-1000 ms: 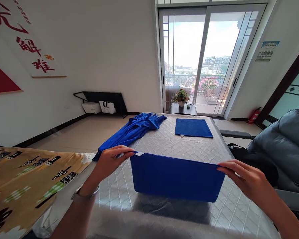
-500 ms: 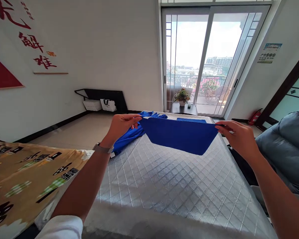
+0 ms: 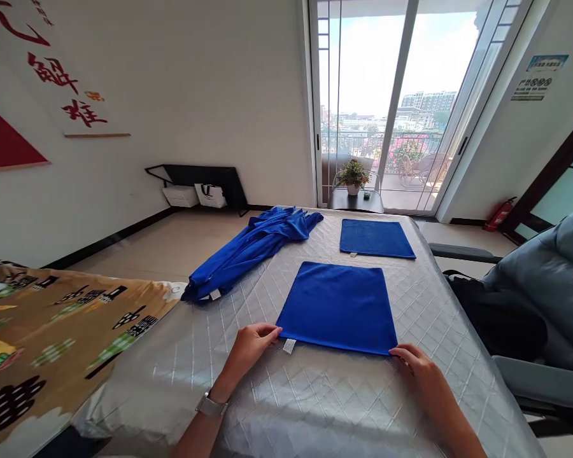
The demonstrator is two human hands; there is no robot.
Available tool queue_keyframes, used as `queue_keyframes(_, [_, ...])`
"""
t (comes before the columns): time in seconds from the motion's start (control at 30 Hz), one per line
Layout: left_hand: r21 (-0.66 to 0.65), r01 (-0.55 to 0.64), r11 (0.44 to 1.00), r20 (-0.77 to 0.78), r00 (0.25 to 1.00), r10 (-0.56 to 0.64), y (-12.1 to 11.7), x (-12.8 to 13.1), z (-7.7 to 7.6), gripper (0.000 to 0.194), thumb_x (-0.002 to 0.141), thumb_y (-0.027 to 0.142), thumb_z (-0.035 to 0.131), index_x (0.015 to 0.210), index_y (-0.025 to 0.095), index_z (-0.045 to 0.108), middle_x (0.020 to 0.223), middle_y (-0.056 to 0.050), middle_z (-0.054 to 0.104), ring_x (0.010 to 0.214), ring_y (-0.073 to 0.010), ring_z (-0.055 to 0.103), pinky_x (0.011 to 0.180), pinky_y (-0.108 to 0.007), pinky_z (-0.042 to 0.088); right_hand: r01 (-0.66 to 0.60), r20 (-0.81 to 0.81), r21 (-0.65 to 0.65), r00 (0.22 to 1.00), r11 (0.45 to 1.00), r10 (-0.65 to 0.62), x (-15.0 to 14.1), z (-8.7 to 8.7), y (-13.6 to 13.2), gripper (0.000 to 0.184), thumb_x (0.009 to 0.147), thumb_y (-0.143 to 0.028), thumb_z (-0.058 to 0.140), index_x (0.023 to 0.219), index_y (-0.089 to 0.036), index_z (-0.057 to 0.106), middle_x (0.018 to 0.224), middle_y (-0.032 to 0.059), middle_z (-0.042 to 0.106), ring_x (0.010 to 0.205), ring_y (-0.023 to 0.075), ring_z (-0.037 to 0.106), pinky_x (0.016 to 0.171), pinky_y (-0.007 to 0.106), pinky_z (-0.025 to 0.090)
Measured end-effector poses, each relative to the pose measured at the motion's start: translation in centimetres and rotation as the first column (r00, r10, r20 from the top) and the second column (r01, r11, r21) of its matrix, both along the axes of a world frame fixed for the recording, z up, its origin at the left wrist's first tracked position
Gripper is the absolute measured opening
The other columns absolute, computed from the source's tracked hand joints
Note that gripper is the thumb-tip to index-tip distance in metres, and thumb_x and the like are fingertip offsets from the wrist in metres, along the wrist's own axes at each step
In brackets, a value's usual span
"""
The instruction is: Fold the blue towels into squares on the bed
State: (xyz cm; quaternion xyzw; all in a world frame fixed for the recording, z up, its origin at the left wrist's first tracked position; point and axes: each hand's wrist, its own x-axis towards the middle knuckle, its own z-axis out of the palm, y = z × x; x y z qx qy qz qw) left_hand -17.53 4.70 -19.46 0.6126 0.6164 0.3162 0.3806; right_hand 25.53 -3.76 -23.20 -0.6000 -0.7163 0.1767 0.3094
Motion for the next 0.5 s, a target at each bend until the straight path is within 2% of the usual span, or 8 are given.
queue_keyframes(0.13, [-0.034, -0.048, 0.998, 0.053, 0.997, 0.05, -0.6, 0.1, 0.0, 0.037, 0.077, 0.052, 0.065, 0.093, 0.019, 0.072, 0.076, -0.005, 0.078, 0.076, -0.0259, 0.076, 0.07, -0.033, 0.059, 0.032, 0.018, 0.006, 0.999, 0.999, -0.032, -0.2, 0.0, -1.2, 0.03, 0.099, -0.044, 0.049, 0.109, -0.033, 0.075, 0.115, 0.0053, 0.073, 0.095, 0.0227, 0.074, 0.084, 0.036, 0.061])
queue_keyframes(0.27, [-0.061, -0.098, 0.993, 0.086, 0.991, 0.103, -1.3, -0.2, -0.2, 0.038, 0.077, 0.054, 0.063, 0.095, 0.021, 0.066, 0.077, -0.004, 0.077, 0.074, -0.0253, 0.076, 0.065, -0.032, 0.059, 0.011, 0.065, 0.027, 0.998, 1.0, -0.013, -0.9, 0.3, -1.9, 0.028, 0.099, -0.04, 0.049, 0.109, -0.034, 0.075, 0.113, 0.0045, 0.074, 0.096, 0.0229, 0.074, 0.084, 0.035, 0.062])
queue_keyframes(0.5, [0.011, -0.153, 0.988, -0.028, 0.988, 0.154, -2.8, -0.9, -1.4, 0.026, 0.084, 0.047, 0.056, 0.087, 0.024, 0.066, 0.079, -0.004, 0.077, 0.07, -0.0235, 0.076, 0.066, -0.032, 0.058, -0.006, 0.125, 0.049, 0.992, 0.999, 0.0, -1.5, 0.3, -2.6, 0.032, 0.1, -0.036, 0.044, 0.107, -0.034, 0.075, 0.109, 0.0042, 0.075, 0.092, 0.0224, 0.075, 0.078, 0.033, 0.062])
